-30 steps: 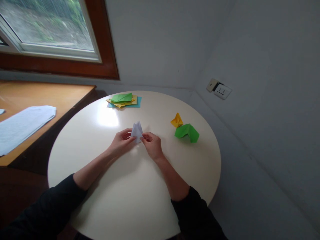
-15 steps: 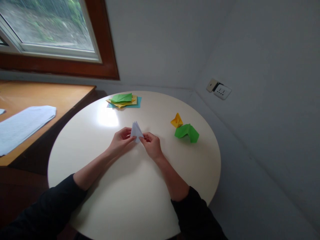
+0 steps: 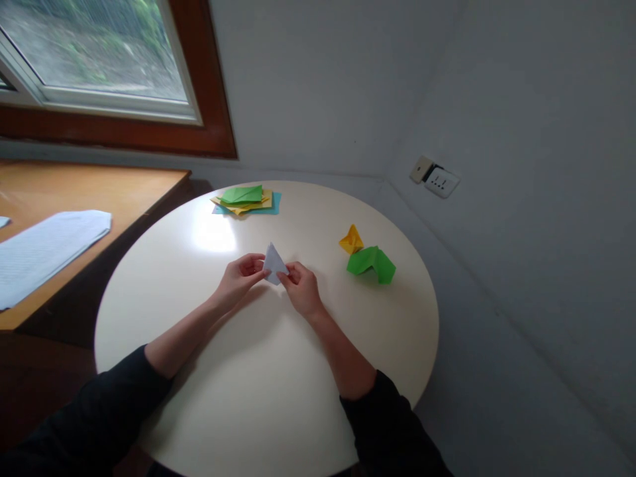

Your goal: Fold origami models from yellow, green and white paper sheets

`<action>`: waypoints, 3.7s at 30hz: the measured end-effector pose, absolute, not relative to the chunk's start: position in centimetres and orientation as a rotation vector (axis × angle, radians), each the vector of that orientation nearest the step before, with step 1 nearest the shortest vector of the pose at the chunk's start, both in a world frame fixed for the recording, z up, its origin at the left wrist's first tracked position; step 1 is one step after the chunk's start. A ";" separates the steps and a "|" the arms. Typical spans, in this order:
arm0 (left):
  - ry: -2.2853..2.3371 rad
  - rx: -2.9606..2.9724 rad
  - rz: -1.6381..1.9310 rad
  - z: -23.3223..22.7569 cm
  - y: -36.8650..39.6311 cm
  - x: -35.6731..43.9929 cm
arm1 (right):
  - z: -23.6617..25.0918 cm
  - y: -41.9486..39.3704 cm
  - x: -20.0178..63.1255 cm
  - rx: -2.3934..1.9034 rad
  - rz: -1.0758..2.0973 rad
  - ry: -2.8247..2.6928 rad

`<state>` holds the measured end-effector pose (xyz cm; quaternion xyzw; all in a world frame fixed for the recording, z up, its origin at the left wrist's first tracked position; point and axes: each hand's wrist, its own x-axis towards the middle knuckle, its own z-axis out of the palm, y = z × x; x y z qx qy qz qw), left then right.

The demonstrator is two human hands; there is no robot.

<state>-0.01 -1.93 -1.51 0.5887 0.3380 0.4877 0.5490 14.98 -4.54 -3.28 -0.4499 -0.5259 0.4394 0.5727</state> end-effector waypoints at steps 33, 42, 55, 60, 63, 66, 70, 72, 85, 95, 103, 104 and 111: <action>0.737 2.184 1.255 -0.5 -4.0 0.7 | -2.7 -5.0 15.3 -1.239 0.558 -1.470; 0.833 2.142 1.332 -0.5 -3.6 0.3 | -2.8 -4.6 16.1 -1.262 0.324 -1.519; 1.016 1.770 1.457 -2.0 -1.4 -0.5 | -3.3 -3.7 17.3 -1.341 0.239 -1.403; 1.054 1.407 1.471 -2.6 -0.3 -0.9 | -4.1 -3.0 17.8 -1.355 0.304 -1.302; 1.040 1.192 1.464 -2.6 0.0 -1.3 | -4.6 -2.6 18.0 -1.360 0.341 -1.242; 0.981 0.967 1.450 -2.6 0.2 -1.6 | -5.0 -2.3 18.2 -1.367 0.353 -1.207; 0.950 0.833 1.433 -2.8 0.4 -2.1 | -5.2 -2.2 18.4 -1.363 0.359 -1.188; 0.941 0.806 1.420 -2.9 0.3 -2.2 | -5.3 -2.3 18.4 -1.358 0.366 -1.178; 0.873 0.750 1.217 -2.6 -2.9 -1.3 | -5.2 -4.9 14.3 -1.040 0.700 -1.054; 0.863 1.068 1.235 -3.0 -6.7 0.5 | -4.3 -7.5 12.4 -1.012 0.729 -0.953; 0.847 1.266 1.348 -3.4 -7.7 1.0 | -5.1 -8.3 11.6 -0.999 0.741 -0.971; 0.848 1.268 1.366 -3.4 -7.7 0.9 | -5.2 -8.2 11.6 -0.998 0.734 -0.972; 0.809 1.170 1.372 -3.6 -7.8 0.5 | -6.2 -7.9 11.4 -0.996 0.669 -1.007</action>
